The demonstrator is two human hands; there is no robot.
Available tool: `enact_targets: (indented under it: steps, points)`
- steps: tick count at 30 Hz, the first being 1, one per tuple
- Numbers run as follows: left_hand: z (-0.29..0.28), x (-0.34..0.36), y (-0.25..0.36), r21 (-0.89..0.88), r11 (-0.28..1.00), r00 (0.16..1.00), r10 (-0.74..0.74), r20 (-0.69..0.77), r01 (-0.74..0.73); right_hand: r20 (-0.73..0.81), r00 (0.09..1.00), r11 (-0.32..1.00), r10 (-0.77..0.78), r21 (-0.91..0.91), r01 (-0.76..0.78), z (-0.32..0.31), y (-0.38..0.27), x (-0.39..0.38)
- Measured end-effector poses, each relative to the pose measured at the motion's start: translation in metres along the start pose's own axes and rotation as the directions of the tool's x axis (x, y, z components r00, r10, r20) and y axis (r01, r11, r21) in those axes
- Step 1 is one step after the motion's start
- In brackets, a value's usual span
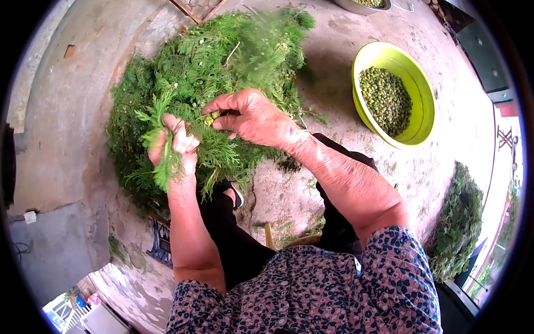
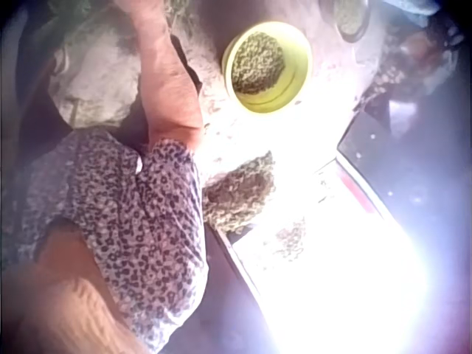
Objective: The person picks small green berries from evergreen branches by hand and drops them into a plastic bowl. They turn the branches over to find more berries and handle the picked items one at a time.
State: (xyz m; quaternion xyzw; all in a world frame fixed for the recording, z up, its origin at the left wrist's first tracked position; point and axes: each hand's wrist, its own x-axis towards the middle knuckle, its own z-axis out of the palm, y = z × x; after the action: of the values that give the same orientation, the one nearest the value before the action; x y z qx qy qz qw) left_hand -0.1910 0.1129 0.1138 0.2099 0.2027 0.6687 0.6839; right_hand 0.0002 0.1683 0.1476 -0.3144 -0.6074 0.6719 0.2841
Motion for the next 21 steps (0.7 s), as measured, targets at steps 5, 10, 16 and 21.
enact_targets:
  steps: [5, 10, 16, 21]
  points:
    - [0.012, 0.001, -0.004, 0.178, 0.984, 0.997, 0.032, -0.063, -0.021, -0.099, 0.950, 0.927, -0.295, -0.270, 0.259, 0.007, -0.004, -0.001]
    - [0.031, -0.001, -0.008, 0.406, 0.904, 0.913, 0.046, -0.405, 0.134, -0.063, 0.932, 0.881, -0.357, -0.354, 0.314, 0.008, -0.008, -0.004]
    - [0.045, 0.001, -0.011, 0.463, 0.875, 0.924, 0.055, -0.380, 0.138, -0.086, 0.858, 0.813, -0.506, -0.379, 0.441, 0.007, 0.006, 0.004]
    - [0.038, -0.003, -0.006, 0.483, 0.861, 0.945, 0.008, -0.326, 0.159, -0.123, 0.977, 0.985, -0.172, -0.005, 0.172, 0.016, -0.004, -0.001]
